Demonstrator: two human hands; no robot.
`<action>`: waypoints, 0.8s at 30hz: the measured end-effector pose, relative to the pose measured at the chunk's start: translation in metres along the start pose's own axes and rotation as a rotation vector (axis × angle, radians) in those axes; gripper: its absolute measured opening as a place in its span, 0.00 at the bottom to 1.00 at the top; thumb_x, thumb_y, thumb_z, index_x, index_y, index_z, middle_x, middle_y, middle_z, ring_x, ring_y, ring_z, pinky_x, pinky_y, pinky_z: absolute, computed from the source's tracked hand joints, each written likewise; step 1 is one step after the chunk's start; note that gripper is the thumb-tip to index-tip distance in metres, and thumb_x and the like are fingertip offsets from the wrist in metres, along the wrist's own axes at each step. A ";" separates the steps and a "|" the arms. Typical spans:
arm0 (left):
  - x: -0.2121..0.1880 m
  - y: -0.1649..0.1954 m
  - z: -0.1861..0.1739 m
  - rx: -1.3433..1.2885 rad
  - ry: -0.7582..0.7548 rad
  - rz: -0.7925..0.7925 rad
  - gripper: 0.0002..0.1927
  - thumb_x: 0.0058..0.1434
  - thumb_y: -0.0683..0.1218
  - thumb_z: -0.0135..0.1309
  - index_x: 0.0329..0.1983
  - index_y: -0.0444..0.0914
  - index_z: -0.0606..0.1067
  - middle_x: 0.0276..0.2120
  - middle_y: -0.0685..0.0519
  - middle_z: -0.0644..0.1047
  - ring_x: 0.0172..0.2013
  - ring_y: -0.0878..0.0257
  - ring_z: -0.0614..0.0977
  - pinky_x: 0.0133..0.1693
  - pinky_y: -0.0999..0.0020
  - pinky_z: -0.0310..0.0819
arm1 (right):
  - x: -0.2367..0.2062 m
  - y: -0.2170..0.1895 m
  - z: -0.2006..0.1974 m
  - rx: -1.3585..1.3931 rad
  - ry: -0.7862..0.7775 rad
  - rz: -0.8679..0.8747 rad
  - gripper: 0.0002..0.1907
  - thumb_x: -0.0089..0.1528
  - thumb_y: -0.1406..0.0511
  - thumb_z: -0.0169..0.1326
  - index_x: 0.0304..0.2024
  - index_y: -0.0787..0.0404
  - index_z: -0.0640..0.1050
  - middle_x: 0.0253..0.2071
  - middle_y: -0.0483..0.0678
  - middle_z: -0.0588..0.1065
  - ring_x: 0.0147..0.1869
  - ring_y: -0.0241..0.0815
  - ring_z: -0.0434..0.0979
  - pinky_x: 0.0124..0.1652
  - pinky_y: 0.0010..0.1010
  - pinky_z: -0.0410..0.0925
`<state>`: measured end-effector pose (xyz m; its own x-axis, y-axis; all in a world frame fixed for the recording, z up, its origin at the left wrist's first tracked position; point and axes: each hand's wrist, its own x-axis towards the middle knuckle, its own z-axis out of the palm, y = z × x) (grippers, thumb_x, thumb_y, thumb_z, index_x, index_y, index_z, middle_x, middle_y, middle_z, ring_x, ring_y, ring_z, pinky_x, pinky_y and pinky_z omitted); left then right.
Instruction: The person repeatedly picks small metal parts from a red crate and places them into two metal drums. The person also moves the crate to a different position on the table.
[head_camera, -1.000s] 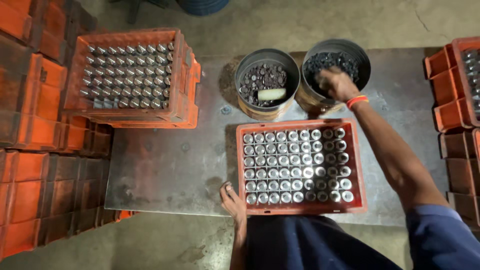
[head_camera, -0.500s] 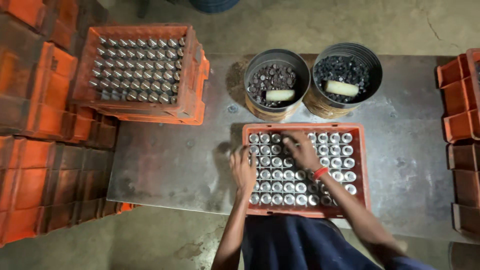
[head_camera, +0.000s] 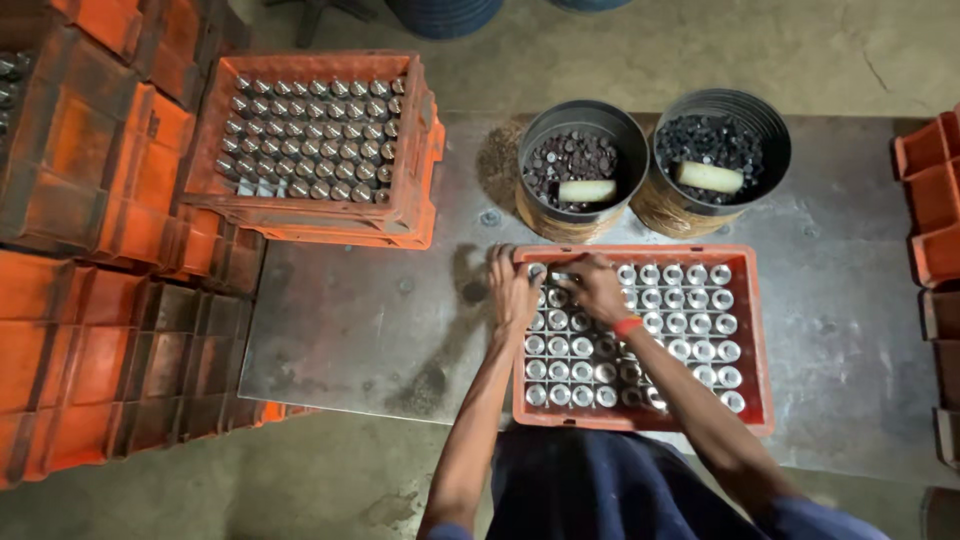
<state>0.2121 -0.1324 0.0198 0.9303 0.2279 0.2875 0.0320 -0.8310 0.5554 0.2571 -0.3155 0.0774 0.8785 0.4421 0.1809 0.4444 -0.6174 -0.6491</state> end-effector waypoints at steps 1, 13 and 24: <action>-0.001 -0.005 -0.005 -0.125 0.072 0.030 0.24 0.58 0.55 0.66 0.54 0.41 0.77 0.67 0.43 0.65 0.69 0.46 0.64 0.67 0.53 0.64 | -0.002 0.005 -0.010 0.034 -0.009 0.015 0.13 0.59 0.60 0.65 0.44 0.58 0.83 0.40 0.52 0.80 0.48 0.51 0.76 0.51 0.41 0.68; -0.036 0.013 0.012 -0.220 0.020 -0.168 0.30 0.62 0.50 0.62 0.67 0.43 0.70 0.57 0.42 0.76 0.47 0.40 0.83 0.43 0.48 0.79 | -0.034 0.002 0.028 0.196 0.061 0.301 0.24 0.66 0.58 0.57 0.58 0.66 0.70 0.47 0.61 0.78 0.45 0.56 0.81 0.44 0.44 0.72; -0.033 0.046 0.040 0.076 0.027 0.057 0.18 0.63 0.46 0.57 0.56 0.39 0.77 0.67 0.46 0.67 0.68 0.44 0.66 0.66 0.46 0.61 | -0.039 0.023 -0.021 -0.229 0.218 -0.064 0.16 0.64 0.66 0.56 0.54 0.62 0.79 0.51 0.56 0.80 0.53 0.61 0.75 0.53 0.48 0.69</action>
<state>0.1976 -0.1988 0.0049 0.9210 0.1920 0.3389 0.0076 -0.8787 0.4773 0.2374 -0.3609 0.0710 0.8534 0.3500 0.3863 0.5060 -0.7343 -0.4526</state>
